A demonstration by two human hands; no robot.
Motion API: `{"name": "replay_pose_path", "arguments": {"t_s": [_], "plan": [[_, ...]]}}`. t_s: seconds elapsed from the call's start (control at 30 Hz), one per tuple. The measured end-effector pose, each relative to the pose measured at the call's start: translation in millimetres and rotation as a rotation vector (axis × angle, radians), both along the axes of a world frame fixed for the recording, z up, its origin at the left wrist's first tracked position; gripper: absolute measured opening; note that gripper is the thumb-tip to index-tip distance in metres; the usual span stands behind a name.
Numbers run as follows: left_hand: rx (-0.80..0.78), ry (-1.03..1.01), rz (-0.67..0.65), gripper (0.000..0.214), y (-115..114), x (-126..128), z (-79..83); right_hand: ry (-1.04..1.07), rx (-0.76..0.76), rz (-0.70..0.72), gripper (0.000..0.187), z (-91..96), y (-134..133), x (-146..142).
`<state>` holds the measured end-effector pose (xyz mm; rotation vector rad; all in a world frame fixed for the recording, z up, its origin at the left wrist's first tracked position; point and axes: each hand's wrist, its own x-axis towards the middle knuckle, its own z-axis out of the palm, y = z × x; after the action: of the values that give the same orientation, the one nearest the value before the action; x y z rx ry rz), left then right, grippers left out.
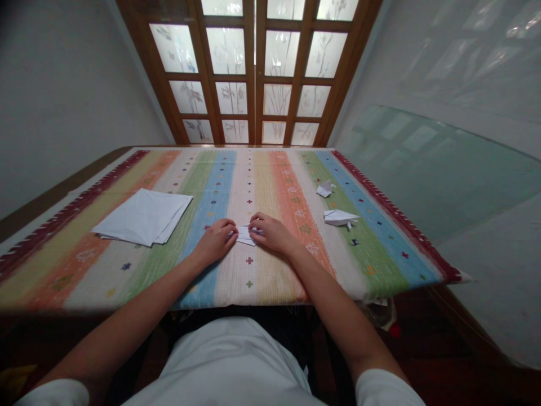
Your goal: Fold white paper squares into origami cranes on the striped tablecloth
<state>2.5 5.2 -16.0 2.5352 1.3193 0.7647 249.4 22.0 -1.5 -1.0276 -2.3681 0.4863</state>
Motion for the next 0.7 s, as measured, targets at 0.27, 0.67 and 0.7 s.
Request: {"name": "replay_pose_path", "arguments": {"t_s": [0.27, 0.67, 0.7], "plan": [[-0.003, 0.052, -0.058, 0.02, 0.5, 2.3, 1.4, -0.015, 0.023, 0.004, 0.012, 2.3, -1.7, -1.5], [-0.065, 0.024, -0.031, 0.022, 2.9, -4.3, 3.8, -0.027, -0.024, -0.035, 0.006, -0.9, 2.3, -0.5], [-0.072, 0.011, -0.027, 0.022, 3.1, -4.4, 3.5, -0.027, -0.036, -0.029, 0.007, -1.9, 2.9, -0.5]]}}
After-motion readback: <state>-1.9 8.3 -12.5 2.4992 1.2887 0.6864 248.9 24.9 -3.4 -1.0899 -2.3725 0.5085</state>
